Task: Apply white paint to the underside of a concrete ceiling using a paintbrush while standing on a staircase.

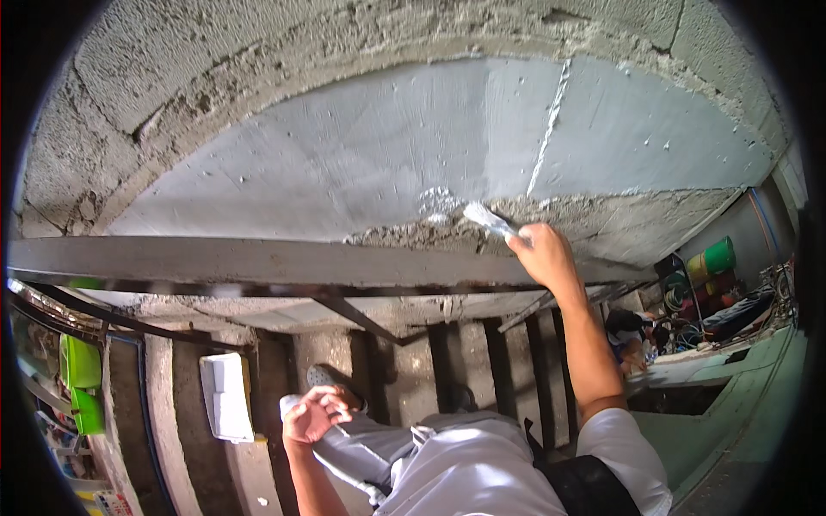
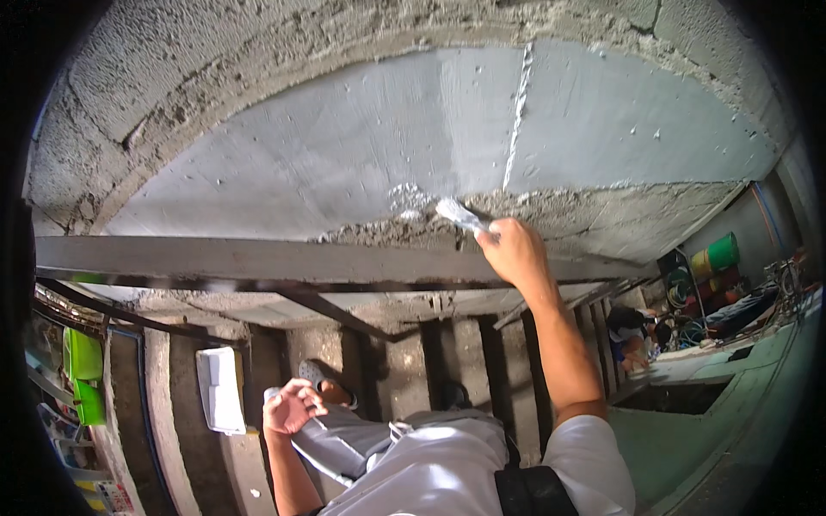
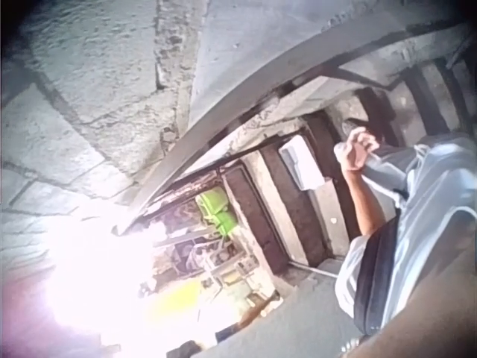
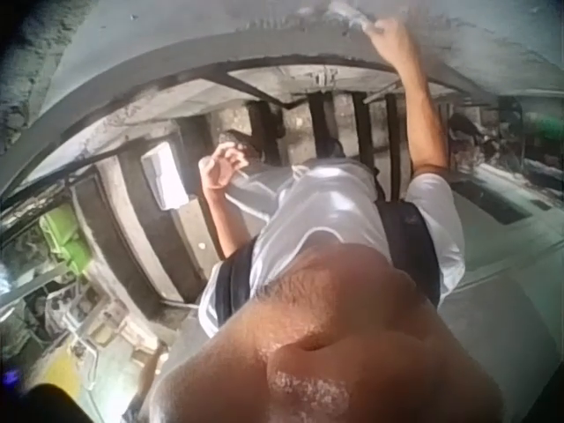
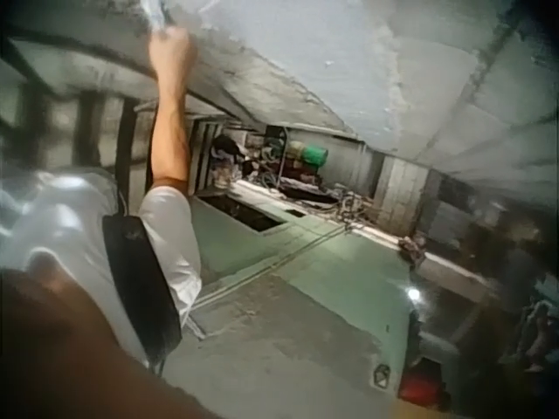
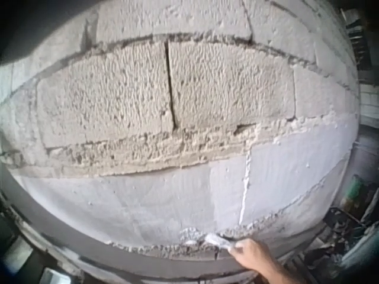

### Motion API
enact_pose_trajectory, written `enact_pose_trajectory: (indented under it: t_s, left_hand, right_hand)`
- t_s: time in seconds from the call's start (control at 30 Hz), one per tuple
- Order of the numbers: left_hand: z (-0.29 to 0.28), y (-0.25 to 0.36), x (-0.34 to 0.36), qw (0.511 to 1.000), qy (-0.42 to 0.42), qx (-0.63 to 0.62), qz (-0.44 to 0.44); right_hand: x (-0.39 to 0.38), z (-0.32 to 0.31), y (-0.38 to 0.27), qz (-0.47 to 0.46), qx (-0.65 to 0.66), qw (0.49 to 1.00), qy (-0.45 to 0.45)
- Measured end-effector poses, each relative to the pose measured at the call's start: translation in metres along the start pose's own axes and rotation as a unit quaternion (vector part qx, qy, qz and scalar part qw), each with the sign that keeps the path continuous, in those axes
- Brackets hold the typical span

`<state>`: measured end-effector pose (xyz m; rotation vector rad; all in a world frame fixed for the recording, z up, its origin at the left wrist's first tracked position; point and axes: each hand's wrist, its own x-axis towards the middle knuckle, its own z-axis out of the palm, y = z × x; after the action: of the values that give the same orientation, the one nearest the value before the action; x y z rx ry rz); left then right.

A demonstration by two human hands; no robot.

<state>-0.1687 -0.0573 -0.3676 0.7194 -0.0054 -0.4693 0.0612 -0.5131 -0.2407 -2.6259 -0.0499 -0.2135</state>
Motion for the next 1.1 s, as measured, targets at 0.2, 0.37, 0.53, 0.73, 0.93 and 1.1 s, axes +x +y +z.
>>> enact_pose_trajectory:
  t_s: [0.2,0.37,0.53,0.73,0.93,1.1]
  left_hand:
    - [0.002,-0.001,-0.001,1.000,0.015,-0.019,-0.013]
    - [0.001,0.000,0.003,1.000,0.013,-0.017,-0.017]
    - [0.003,0.003,0.000,1.000,0.016,-0.019,-0.012]
    - [0.003,0.003,0.003,1.000,0.014,-0.019,-0.004]
    - [0.001,0.004,-0.003,1.000,0.022,-0.012,-0.009]
    - [-0.008,0.002,-0.004,1.000,0.011,-0.004,-0.004]
  right_hand:
    - [-0.004,-0.049,-0.028,-0.093,0.212,0.956,0.182]
    - [0.025,-0.057,-0.047,-0.138,0.233,0.921,0.281]
    - [0.010,-0.008,-0.031,-0.063,0.136,0.965,0.216]
    - [-0.016,0.025,0.013,-0.009,0.109,0.986,0.128]
    - [0.017,-0.046,-0.044,-0.118,0.226,0.929,0.266]
    - [0.017,-0.010,-0.020,-0.061,0.178,0.954,0.233]
